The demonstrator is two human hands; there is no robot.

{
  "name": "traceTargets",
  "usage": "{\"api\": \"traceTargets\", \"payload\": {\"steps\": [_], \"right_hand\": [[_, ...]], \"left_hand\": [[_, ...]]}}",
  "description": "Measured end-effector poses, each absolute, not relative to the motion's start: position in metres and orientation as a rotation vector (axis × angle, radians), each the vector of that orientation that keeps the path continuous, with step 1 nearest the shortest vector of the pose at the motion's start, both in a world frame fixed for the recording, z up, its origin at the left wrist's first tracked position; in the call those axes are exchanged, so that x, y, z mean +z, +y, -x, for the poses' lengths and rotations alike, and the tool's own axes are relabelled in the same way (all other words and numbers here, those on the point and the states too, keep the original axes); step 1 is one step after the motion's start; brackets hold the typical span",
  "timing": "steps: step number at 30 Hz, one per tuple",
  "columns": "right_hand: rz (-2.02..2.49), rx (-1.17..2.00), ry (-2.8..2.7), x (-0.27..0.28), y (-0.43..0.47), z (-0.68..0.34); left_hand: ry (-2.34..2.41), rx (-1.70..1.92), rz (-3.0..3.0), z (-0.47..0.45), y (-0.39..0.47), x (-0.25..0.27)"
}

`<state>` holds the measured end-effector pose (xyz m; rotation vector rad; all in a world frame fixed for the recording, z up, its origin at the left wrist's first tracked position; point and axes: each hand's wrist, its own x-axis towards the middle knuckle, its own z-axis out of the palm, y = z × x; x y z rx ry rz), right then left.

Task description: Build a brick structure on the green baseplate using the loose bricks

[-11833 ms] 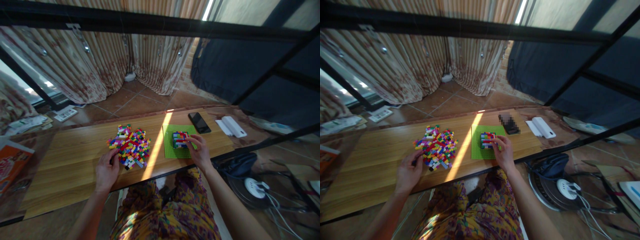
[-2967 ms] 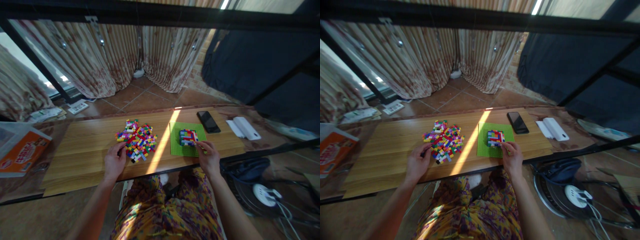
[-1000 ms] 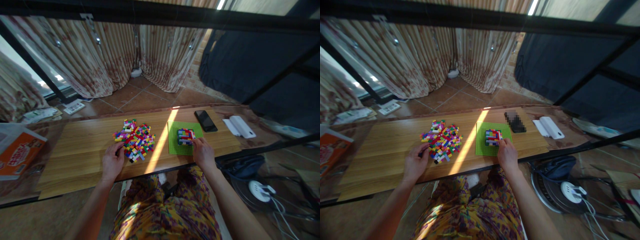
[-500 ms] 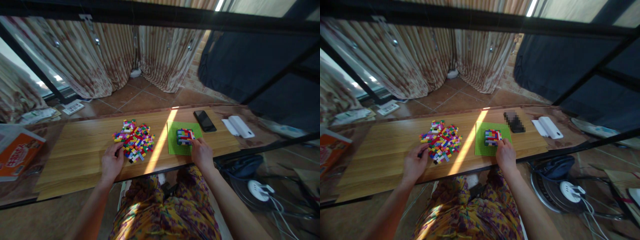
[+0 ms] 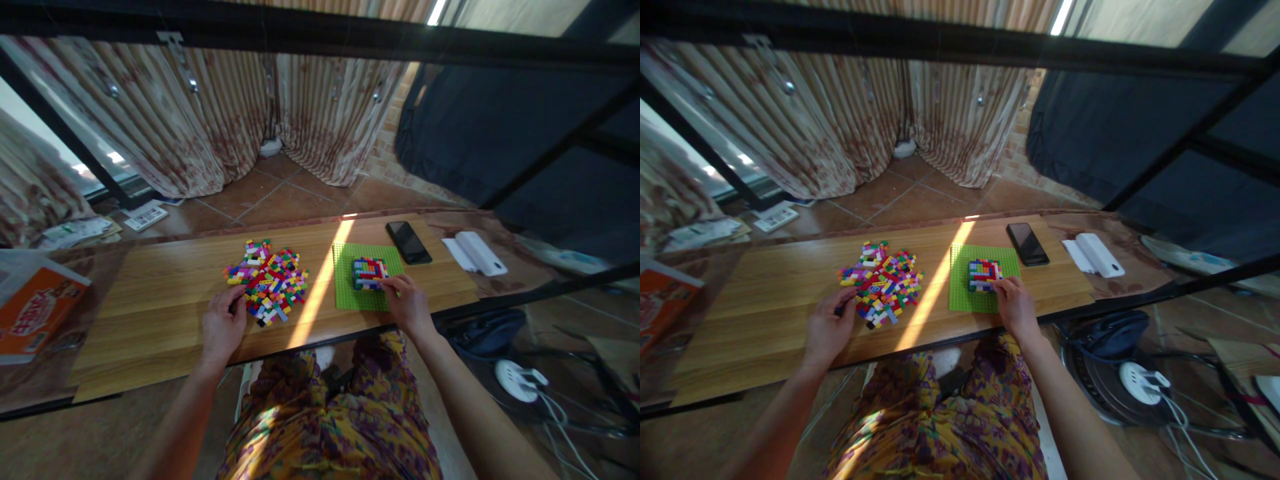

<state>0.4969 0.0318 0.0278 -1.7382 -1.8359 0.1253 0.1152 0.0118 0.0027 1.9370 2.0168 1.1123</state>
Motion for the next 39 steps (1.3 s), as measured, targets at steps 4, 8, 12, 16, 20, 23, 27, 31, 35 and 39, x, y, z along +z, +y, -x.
{"api": "traceTargets", "payload": {"steps": [4,8,12,16,20,23,27,31,35,39], "right_hand": [[1.711,0.161,-1.817,0.027,0.031,-0.499],[1.69,0.172,-1.832,0.027,0.03,-0.499],[1.693,0.146,-1.846,0.027,0.029,-0.501],[1.692,0.104,-1.864,0.025,0.029,-0.502],[1.73,0.068,-1.896,0.026,0.026,-0.502],[1.752,0.048,-1.916,0.029,0.024,-0.501],[1.804,0.037,-1.948,0.035,0.021,-0.499],[1.862,0.038,-1.973,0.039,0.019,-0.5],[1.877,0.039,-1.948,0.038,0.019,-0.5],[1.866,0.06,-1.931,0.036,0.021,-0.5]], "left_hand": [[2.01,1.091,-1.93,-0.116,0.011,0.005],[2.02,1.09,-1.927,-0.116,0.011,0.006],[2.016,1.102,-1.923,-0.117,0.01,0.006],[2.005,1.114,-1.911,-0.117,0.01,0.007],[2.002,1.116,-1.921,-0.117,0.01,0.006],[1.996,1.124,-1.906,-0.116,0.011,0.004],[1.988,1.12,-1.892,-0.116,0.011,0.003],[1.992,1.112,-1.897,-0.116,0.011,0.005],[1.993,1.123,-1.914,-0.117,0.011,0.006],[1.997,1.115,-1.92,-0.117,0.011,0.005]]}}
